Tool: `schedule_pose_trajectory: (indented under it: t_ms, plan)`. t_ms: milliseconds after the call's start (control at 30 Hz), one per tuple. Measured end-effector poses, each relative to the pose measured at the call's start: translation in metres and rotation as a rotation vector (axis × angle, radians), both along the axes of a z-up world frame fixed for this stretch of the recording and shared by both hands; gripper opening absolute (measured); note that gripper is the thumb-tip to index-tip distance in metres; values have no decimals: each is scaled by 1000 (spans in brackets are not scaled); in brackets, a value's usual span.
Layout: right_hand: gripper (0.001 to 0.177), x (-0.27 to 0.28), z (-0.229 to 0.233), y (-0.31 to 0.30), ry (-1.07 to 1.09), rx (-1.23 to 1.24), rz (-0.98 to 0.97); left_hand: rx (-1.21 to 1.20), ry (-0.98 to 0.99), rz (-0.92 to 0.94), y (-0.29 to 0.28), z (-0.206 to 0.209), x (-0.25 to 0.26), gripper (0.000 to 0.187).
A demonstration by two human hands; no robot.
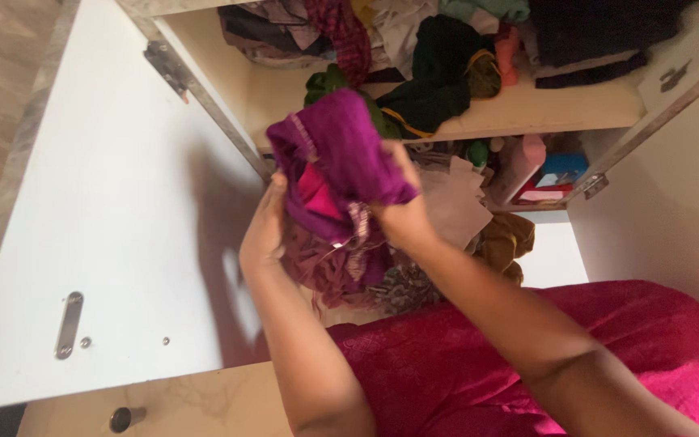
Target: The person removes folded clothes from a cluttered wardrobe shelf and places them into a lower compartment. They handle multiple garments one by one, including patterned, green, yellow, and plaid items, and continue until the upper shelf is mostly cleared.
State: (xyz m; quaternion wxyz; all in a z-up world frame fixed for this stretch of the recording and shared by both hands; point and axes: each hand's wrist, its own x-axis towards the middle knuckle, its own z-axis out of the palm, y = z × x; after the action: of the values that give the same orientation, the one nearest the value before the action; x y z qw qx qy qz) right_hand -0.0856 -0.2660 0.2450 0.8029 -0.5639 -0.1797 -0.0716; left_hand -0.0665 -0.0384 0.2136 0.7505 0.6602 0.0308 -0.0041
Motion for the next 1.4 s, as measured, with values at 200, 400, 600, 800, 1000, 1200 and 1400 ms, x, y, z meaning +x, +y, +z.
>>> schedule_pose_trajectory:
  t_ms: [200,400,600,800,1000,1200,1400]
  plan:
    - [76,13,-108,83,-128,-590,-222,829,133,237,18,22,-19,76]
    - [60,36,-167,103,-95,-878,-204,888,-15,136,-1,8,-4,58]
    - [49,72,-76,57,-475,-1159,-637,939,-26,84,-24,13,7,45]
    - [128,138,-27,5,131,-1353,-612,929,76,40,-40,29,1,47]
    - [94,200,-45,-38,468,-1391,-499,1027,205,27,-46,43,3,48]
    - [50,199,-83,-53,-201,-972,-722,1026,264,2,-60,44,7,52]
    - [38,116,-23,-5,-638,-572,-239,320,-57,-72,-46,-7,28,97]
